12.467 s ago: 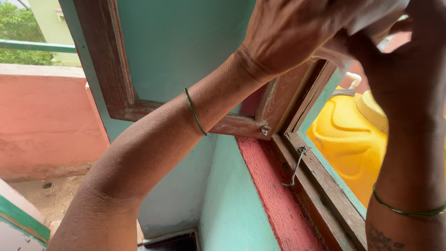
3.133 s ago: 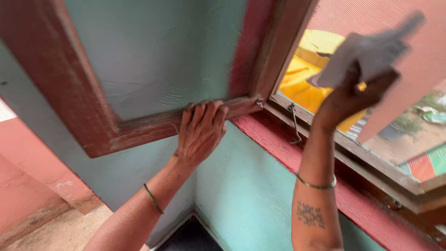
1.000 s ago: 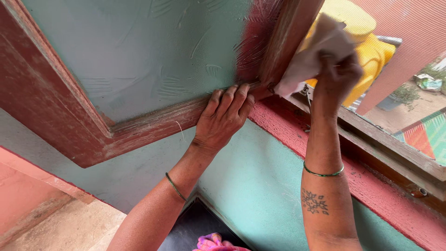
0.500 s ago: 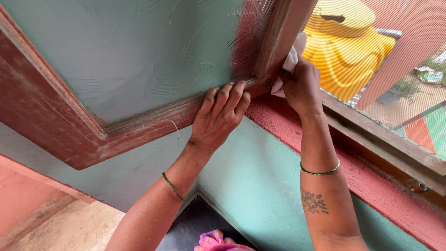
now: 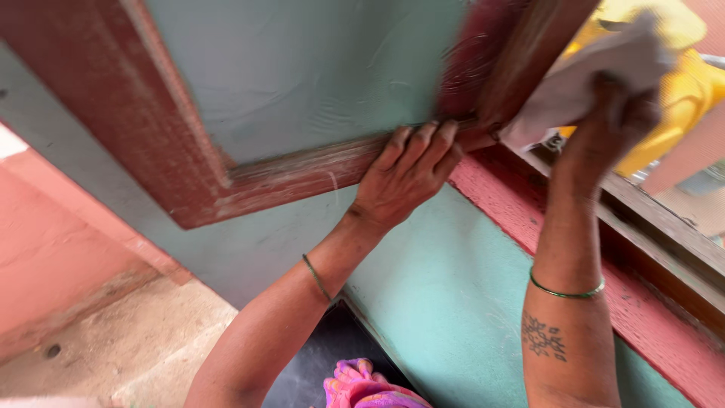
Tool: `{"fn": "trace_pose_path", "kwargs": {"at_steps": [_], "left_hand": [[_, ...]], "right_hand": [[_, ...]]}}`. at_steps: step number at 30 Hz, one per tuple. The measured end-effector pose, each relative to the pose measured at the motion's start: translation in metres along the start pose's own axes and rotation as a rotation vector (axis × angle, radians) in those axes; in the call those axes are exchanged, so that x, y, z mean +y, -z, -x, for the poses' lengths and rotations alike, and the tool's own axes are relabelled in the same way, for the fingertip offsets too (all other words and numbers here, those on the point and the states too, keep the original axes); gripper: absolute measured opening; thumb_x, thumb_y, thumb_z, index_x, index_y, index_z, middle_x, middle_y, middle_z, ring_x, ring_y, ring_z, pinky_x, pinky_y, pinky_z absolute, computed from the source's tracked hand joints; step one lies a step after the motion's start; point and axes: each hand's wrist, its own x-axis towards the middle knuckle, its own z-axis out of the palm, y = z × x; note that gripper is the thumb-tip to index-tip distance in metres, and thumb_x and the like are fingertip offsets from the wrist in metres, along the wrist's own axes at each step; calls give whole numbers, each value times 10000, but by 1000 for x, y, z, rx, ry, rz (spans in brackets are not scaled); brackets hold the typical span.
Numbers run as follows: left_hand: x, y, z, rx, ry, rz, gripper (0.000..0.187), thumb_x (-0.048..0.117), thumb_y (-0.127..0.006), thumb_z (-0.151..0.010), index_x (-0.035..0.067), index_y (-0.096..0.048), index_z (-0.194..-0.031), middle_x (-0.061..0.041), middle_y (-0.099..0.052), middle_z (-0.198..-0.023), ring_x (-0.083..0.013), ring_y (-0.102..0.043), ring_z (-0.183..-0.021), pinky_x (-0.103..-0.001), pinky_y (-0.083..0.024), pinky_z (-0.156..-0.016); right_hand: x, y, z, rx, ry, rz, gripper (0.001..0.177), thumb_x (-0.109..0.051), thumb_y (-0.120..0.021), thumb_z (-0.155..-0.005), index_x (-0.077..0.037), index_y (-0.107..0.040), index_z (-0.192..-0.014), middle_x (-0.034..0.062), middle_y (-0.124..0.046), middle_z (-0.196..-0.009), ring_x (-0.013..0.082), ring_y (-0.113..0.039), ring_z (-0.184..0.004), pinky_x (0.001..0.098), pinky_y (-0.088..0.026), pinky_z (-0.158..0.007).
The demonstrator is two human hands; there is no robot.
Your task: The person wipes the wooden frame of a window using a white cloth. They clean the vertical and horizontal sections of the frame, moving the cloth back and forth to remove dust or dirt.
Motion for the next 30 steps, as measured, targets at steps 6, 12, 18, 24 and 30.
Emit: {"fn": "trace_pose_path", "kwargs": {"at_steps": [6,12,18,24,30], "left_hand": [[2,1,4,-4,7,5,162,304,-579,-1038,218,-662,-1148,35,-579,-1365,-138,-532,-1262,-363,-368,-1160],[4,-5,8,-4,8,-39,99,307,-585,-1092,230,-640,-1123,57,-561,-1338,-133,-508,-1262,-354,-349,-1191],[4,-4,7,-5,13,-42,106,315,-574,-1090,237,-642,-1112,72,-570,-1355,-117,-520,-1278,-341,-346,-1193],[5,-4,9,-22,11,-34,120,308,-578,-1085,235,-652,-1143,57,-576,-1385,-121,-531,-1270,-351,-347,-1183],[7,-10,9,0,2,-4,205,325,-558,-1087,229,-661,-1236,30,-567,-1410,-148,-525,-1289,-374,-347,-1192]], "right_hand": [[-40,-17,23,-183,276,230,157,82,-633,-1047,42,-603,-1196,53,-623,-965,130,-560,-810,261,-483,-733],[-92,-50,37,-628,62,431,192,-50,-733,-938,29,-705,-1110,53,-737,-994,114,-692,-871,262,-561,-814],[-94,-40,31,-617,-74,702,173,-80,-778,-906,49,-733,-1013,97,-748,-925,149,-701,-811,318,-545,-748],[-58,-19,22,-423,242,619,146,20,-672,-898,91,-667,-1026,125,-726,-946,180,-671,-869,310,-557,-834],[-54,-12,30,-198,431,367,121,51,-606,-1046,98,-577,-1153,140,-683,-1066,189,-662,-917,300,-560,-857]]}}
